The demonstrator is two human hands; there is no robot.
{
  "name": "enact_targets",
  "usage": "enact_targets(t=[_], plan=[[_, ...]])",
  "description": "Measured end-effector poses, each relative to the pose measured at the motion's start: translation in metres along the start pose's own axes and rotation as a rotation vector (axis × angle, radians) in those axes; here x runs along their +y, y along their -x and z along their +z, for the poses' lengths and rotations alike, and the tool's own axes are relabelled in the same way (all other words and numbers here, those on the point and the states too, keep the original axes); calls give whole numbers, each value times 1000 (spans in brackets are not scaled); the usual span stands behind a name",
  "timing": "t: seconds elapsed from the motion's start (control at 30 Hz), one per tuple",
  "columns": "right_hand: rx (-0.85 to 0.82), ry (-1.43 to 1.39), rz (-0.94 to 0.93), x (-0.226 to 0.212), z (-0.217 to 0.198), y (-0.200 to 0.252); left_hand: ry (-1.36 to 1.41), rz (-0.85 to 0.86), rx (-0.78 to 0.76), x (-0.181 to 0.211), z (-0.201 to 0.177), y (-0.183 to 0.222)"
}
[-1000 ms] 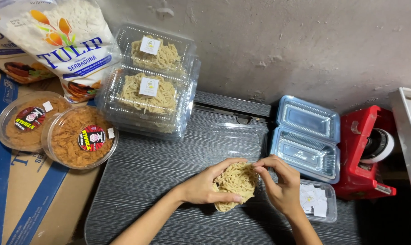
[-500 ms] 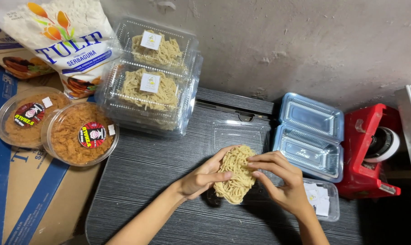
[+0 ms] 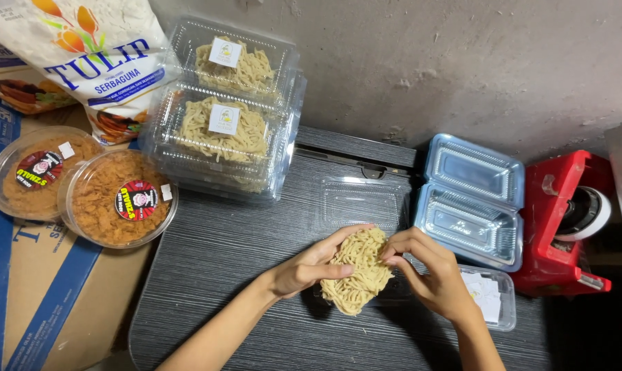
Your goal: The person places small paper labels onto clear plastic containers filled with noodles, then stacks the labeled containers. They then open a new container, place a portion of noodles into it, and prepare to label it.
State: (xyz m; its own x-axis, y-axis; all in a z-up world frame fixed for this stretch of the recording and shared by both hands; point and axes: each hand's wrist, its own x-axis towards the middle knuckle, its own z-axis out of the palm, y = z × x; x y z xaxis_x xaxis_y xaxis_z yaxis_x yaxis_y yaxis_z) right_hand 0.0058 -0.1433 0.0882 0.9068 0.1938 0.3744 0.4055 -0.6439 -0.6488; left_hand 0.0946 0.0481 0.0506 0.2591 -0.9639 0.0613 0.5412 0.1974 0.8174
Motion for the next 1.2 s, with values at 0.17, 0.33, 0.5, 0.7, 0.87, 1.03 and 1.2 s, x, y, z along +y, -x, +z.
enact_targets(t=[0.17,0.33,0.5,0.7,0.87,1.03,1.2], plan=[[127,-3,38,5,7,4,-131,-1,-17,7,5,1],[85,-3,-28,-1,2,0,-15,-7,28,0,1,-1],[-8,-36,-51,-2,-2,-2,69,9,82,-3,-4,0],[-6,9,-98,-4,1,-4,29,-2,71,-2,-2,0],[-39,-16,-27,-3,6,-1,41,18,31,-5,-3,0],[-39,-25,-6,-1,7,1,35,-8,9,-1,-2,0],[-32,-77,46,-5,4,-1,15,17,19,-2,-1,0]])
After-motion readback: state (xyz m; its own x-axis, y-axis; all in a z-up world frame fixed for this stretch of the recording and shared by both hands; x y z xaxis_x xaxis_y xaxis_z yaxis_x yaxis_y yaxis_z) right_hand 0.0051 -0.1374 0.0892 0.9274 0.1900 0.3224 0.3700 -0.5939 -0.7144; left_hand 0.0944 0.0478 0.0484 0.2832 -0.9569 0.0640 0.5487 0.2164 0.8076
